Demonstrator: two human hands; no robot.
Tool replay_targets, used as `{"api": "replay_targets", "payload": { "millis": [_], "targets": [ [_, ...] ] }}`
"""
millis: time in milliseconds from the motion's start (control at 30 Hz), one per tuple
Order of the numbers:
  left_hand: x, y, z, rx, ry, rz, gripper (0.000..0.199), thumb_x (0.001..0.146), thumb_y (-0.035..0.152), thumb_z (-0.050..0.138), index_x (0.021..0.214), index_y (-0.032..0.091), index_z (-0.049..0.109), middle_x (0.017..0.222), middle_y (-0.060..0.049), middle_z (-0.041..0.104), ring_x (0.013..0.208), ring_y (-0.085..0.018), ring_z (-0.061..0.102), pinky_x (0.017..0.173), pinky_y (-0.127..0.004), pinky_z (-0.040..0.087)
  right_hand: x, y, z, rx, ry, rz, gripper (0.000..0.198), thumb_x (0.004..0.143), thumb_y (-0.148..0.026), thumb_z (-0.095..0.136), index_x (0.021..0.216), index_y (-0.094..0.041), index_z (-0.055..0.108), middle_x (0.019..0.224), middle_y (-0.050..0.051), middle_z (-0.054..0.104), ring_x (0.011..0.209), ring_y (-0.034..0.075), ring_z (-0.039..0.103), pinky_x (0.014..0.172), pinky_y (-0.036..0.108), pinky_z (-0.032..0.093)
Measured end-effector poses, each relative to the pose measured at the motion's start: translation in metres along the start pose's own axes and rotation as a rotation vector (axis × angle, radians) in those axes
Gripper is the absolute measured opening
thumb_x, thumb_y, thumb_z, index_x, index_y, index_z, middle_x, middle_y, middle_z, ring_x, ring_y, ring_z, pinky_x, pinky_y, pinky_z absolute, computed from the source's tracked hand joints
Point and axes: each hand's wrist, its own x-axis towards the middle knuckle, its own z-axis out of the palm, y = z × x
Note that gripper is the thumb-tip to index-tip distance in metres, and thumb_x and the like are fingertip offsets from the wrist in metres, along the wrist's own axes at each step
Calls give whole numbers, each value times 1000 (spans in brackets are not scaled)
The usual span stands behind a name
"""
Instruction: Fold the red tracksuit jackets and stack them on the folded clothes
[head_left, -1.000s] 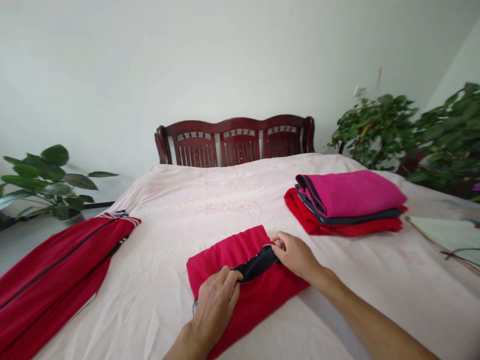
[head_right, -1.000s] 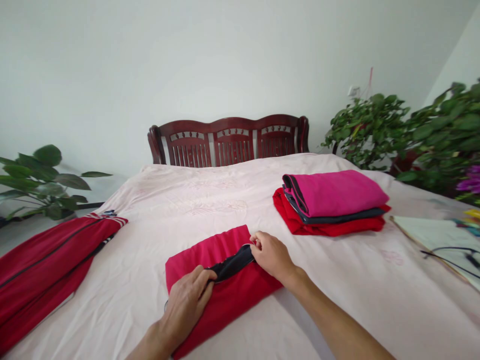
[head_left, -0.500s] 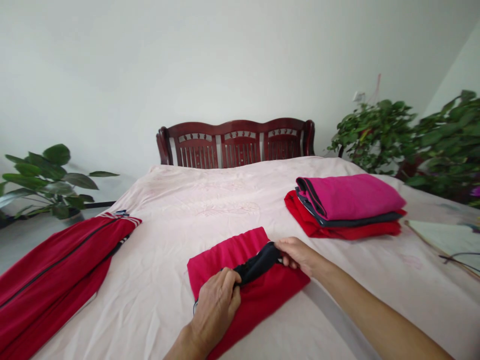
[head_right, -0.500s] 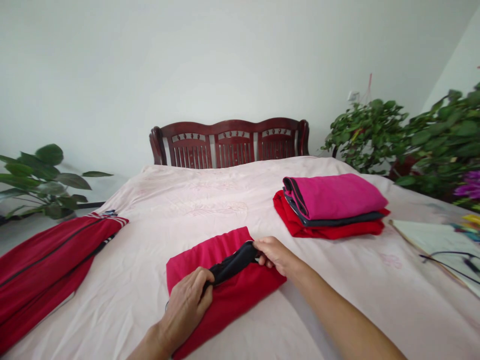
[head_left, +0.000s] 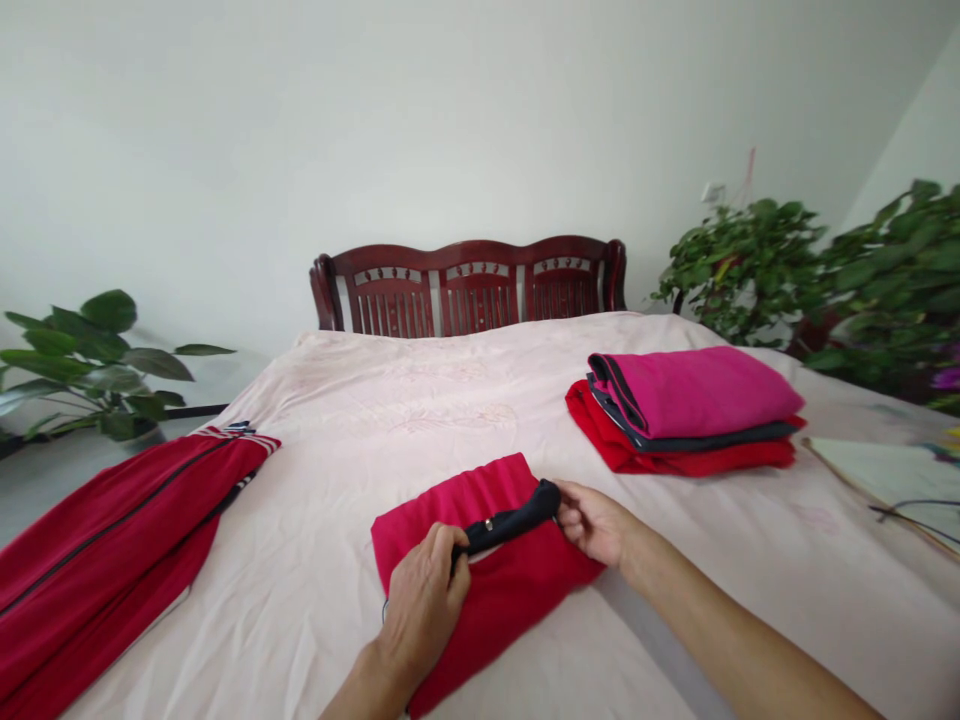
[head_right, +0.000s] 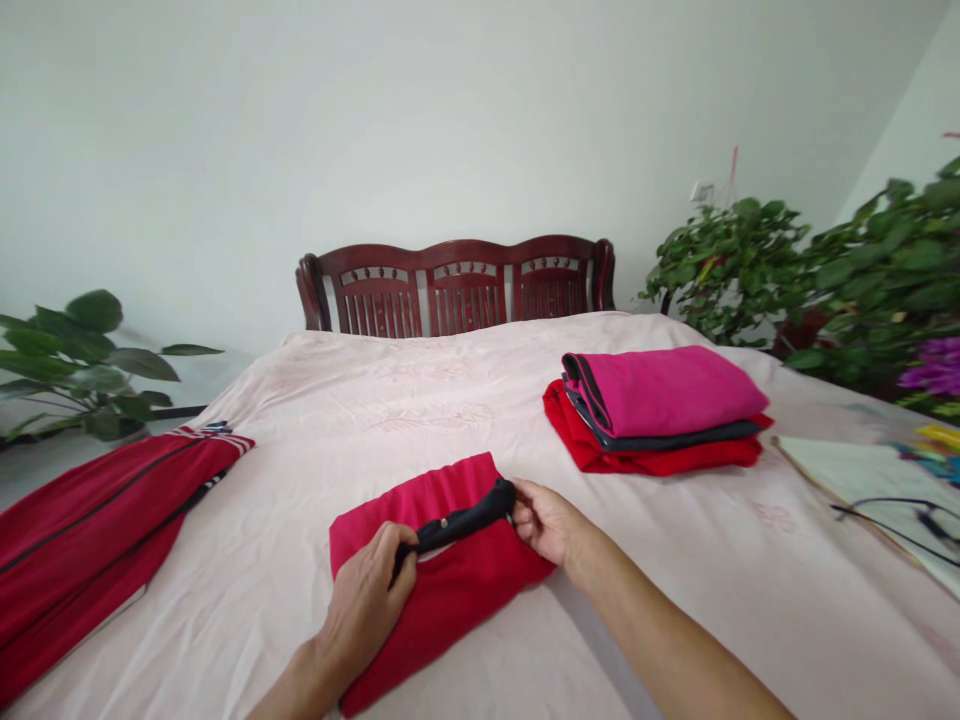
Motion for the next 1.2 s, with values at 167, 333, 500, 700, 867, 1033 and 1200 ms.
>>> {"api": "replay_targets", "payload": {
  "millis": [167,333,500,700,867,1033,1200],
  "targets": [
    [8,-10,-6,-132,21,-167,18,93,23,41,108,24,52,106,-4,64,88,-18,64,76,-32,51,-6,0,2,-278,194,-355,25,79,-25,63,103,-21,63,86,2,67,68,12,64,49,18,47],
    [12,-19,-17,-151,52,-237,27,93,32,45,116,23,57,110,-5,64,82,-18,64,79,-35,51,-4,1,-7,-681,288,-654,39,83,-38,56,117,-21,62,123,10,63,107,22,63,87,34,53],
    [15,-19,-26,-51,-66,-128,16,89,32,55,101,26,63,107,-3,65,102,-22,60,90,-37,44,-4,5,1,-871,91,-671,32,87,-44,53,109,-23,64,108,5,71,103,22,65,94,37,48],
    [26,-30,-24,-24,-110,-226,14,93,32,46,82,24,50,84,0,63,79,-18,61,69,-29,41,6,7,18,-980,338,-776,22,87,-43,55,97,-25,65,95,2,73,89,21,67,78,32,48],
    [34,-37,-16,57,-128,-268,15,94,34,42,84,24,49,90,-2,65,82,-19,63,71,-28,41,21,13,19,-1259,373,-667,22,89,-44,54,94,-27,67,94,1,74,85,21,68,69,29,43],
    [36,-49,-24,-6,-171,-315,24,98,34,32,92,24,53,90,-1,69,83,-17,65,70,-26,41,23,15,16,-1347,374,-693,22,92,-43,52,94,-28,68,92,0,75,83,20,68,65,27,39],
    [34,-52,-39,18,-318,-228,25,93,39,44,108,26,59,98,-2,70,87,-20,66,72,-27,41,20,14,17,-1379,410,-632,24,92,-45,50,94,-29,68,92,1,75,82,21,68,63,28,37]
  ]
}}
